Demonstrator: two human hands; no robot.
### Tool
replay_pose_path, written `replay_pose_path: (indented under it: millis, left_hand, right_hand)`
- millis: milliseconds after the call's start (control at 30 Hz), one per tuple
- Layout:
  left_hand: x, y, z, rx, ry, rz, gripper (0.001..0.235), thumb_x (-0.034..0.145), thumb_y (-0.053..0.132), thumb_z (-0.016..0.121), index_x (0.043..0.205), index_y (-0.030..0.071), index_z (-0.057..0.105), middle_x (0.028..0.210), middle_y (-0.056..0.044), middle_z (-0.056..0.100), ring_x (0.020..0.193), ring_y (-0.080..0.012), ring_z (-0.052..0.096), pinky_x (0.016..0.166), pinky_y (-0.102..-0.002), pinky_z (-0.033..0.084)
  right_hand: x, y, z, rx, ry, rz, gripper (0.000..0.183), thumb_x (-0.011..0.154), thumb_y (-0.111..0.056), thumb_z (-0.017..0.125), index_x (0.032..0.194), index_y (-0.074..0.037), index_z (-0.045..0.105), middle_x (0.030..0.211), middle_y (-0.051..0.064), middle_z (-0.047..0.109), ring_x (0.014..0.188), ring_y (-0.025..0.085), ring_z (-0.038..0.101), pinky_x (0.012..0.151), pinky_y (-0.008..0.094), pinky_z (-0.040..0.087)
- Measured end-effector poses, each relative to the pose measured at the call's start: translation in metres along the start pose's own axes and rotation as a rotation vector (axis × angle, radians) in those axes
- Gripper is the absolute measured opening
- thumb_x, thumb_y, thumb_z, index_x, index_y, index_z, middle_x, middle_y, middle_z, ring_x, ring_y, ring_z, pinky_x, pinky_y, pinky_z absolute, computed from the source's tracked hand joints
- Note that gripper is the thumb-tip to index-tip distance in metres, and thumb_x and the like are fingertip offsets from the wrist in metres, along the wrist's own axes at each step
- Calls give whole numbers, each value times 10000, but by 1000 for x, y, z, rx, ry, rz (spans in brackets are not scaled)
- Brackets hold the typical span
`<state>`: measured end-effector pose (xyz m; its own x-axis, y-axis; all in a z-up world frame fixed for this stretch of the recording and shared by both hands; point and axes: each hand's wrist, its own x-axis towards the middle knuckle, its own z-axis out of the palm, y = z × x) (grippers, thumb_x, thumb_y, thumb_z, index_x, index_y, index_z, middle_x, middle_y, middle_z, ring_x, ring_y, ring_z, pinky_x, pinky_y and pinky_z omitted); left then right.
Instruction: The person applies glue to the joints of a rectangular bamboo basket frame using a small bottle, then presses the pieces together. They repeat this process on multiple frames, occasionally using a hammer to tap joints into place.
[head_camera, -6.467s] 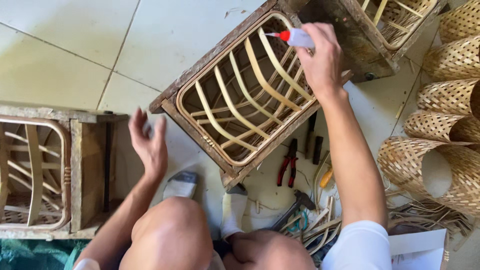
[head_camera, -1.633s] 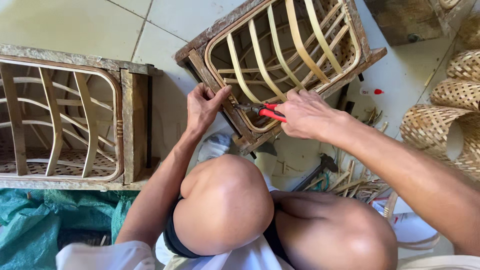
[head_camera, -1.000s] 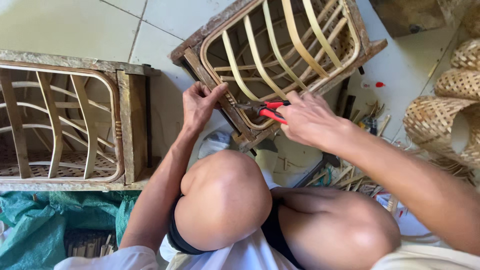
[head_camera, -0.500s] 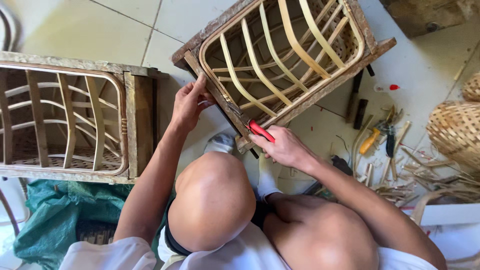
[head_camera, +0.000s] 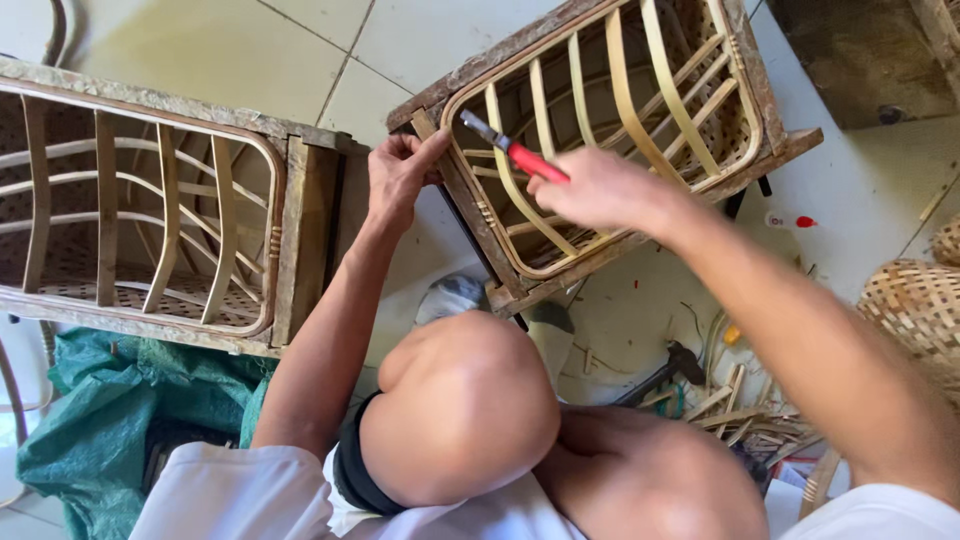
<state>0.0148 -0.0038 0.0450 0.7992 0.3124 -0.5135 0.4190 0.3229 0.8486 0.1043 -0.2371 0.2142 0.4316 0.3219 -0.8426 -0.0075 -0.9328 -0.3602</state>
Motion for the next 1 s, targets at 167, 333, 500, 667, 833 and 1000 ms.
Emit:
replay_pose_path:
  millis: [167,333,500,667,833,1000]
  left_hand:
    - [2,-1,2,48,6,12,384,819,307,883,707,108,573,647,-13,635,537,-89,599,502,-257,550]
    - [1,-3,3,-1,0,49,424,827,310,895,684,111,549,633,8,594,534,-72,551,496,-242,497]
    - [2,-1,3,44,15,7,430,819,323,884,653,117,546,610,18,590,514,-66,530,479,-240,477]
    - [4,-5,5,-35,-3,16,440,819,320,891,664,113,534,626,21,576,526,-59,506,479,-242,482]
    - [2,-1,3,55,28,4,430,813,328,887,671,109,545,626,18,584,521,-60,515,466,-244,477]
    - [2,4,3,63,29,-5,430,808,326,888,667,97,552,624,5,594,516,-67,526,463,-250,486]
  right_hand:
    - [24,-43,-18,-165,-73,124,352,896,-363,583,844,-23,661,671,93,609,588,208,553,585,420,426]
    - [36,-59,-25,-214,-68,191,320,843,-313,598,747,-8,609,617,88,535,519,224,469,511,416,360]
    - [44,-75,-26,-261,-120,279,264,851,-290,600,746,-48,603,599,36,483,504,192,404,483,392,337]
    - [41,-73,-21,-267,-112,202,187,857,-225,564,801,-51,601,600,59,537,506,198,494,512,402,415]
    - [40,-74,-19,-254,-115,219,213,876,-201,560,815,-7,626,670,97,559,570,232,498,558,431,408]
    - [39,-83,-23,-256,-140,235,248,869,-184,542,851,13,692,705,133,607,588,236,527,576,426,426]
